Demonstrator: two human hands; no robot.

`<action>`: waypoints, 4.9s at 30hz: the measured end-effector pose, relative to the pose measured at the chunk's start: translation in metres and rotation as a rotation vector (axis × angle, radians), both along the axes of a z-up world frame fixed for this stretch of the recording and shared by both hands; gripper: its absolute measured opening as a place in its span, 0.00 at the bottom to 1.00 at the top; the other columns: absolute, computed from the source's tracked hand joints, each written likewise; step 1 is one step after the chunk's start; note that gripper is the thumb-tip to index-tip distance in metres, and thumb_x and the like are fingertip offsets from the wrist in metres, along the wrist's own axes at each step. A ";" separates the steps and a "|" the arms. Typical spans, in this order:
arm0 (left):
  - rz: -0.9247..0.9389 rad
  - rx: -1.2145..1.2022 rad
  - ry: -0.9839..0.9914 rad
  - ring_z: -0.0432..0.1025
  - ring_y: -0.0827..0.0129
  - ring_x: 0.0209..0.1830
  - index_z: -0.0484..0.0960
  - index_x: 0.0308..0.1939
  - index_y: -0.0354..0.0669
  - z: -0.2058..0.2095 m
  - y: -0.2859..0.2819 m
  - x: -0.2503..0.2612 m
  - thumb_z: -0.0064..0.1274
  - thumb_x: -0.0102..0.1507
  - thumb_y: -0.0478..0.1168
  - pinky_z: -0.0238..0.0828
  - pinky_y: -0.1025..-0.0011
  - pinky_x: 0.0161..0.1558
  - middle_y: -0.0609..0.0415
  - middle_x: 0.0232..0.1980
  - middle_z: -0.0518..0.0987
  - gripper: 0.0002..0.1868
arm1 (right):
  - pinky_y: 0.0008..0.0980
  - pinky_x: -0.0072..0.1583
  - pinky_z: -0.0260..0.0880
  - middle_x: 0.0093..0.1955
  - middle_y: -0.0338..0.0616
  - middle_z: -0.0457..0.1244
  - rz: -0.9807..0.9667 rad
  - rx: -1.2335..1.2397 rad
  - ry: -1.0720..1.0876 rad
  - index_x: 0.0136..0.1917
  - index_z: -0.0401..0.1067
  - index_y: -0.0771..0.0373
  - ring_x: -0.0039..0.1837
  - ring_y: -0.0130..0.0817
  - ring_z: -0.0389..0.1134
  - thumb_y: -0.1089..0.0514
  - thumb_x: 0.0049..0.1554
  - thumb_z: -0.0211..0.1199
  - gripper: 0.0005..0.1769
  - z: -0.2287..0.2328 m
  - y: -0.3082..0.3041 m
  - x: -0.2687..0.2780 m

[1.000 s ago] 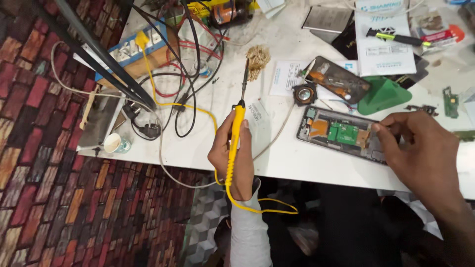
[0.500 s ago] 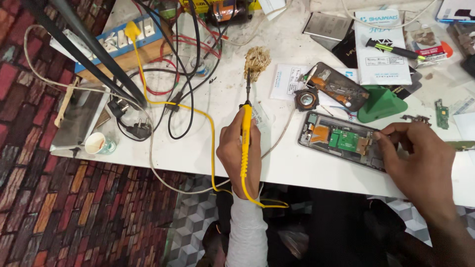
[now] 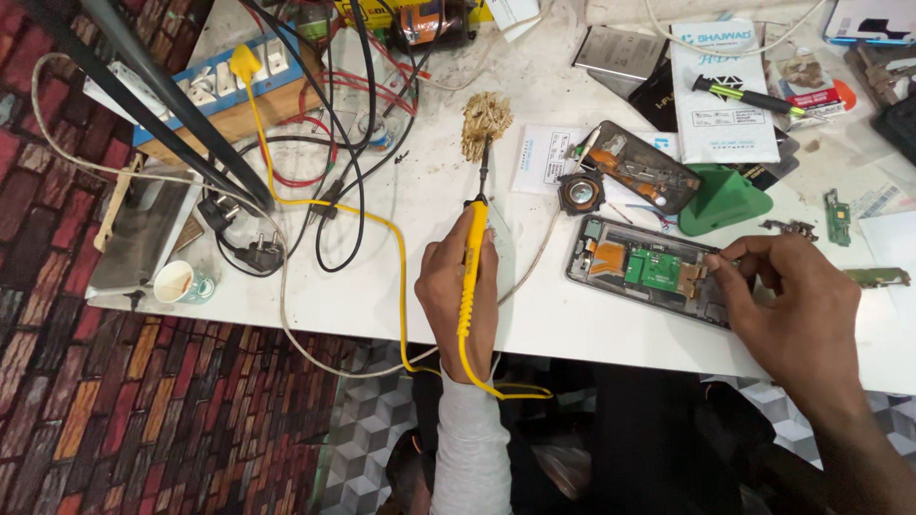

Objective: The person uses a yellow soldering iron to apply heat to a green circuit board inside a disassembled smartphone chassis. The person holds the board steady with the right hand while applying the soldering iron with the left hand across multiple points on the board.

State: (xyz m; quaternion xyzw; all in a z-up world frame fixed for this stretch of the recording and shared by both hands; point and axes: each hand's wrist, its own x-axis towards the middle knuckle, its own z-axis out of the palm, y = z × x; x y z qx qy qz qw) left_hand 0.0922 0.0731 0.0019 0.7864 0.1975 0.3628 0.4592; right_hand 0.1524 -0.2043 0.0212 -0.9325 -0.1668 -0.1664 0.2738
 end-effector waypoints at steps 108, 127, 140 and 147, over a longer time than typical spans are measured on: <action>-0.302 0.193 -0.073 0.82 0.60 0.38 0.82 0.51 0.27 -0.020 -0.114 -0.100 0.62 0.55 0.26 0.82 0.70 0.39 0.43 0.40 0.86 0.19 | 0.33 0.38 0.66 0.38 0.45 0.64 0.208 0.111 -0.149 0.44 0.74 0.69 0.38 0.33 0.67 0.66 0.57 0.71 0.06 0.007 -0.005 0.007; -0.406 0.604 -0.138 0.76 0.65 0.40 0.84 0.54 0.30 -0.019 -0.110 -0.101 0.65 0.63 0.30 0.76 0.70 0.43 0.50 0.38 0.82 0.15 | 0.35 0.39 0.65 0.38 0.45 0.63 0.204 0.117 -0.164 0.44 0.73 0.68 0.38 0.34 0.66 0.65 0.58 0.72 0.07 0.009 -0.004 0.004; -0.332 0.092 -0.060 0.85 0.64 0.38 0.81 0.54 0.25 -0.020 -0.113 -0.105 0.60 0.61 0.28 0.83 0.76 0.41 0.42 0.42 0.86 0.18 | 0.34 0.37 0.63 0.38 0.45 0.64 0.207 0.107 -0.168 0.43 0.73 0.68 0.37 0.33 0.64 0.65 0.59 0.73 0.08 0.004 -0.006 0.006; -0.273 -0.431 0.199 0.83 0.71 0.36 0.81 0.58 0.31 -0.030 -0.101 -0.113 0.55 0.65 0.37 0.79 0.77 0.41 0.44 0.40 0.91 0.19 | 0.33 0.36 0.63 0.38 0.44 0.63 0.205 0.098 -0.160 0.43 0.73 0.68 0.37 0.31 0.65 0.65 0.59 0.72 0.08 0.004 -0.007 0.006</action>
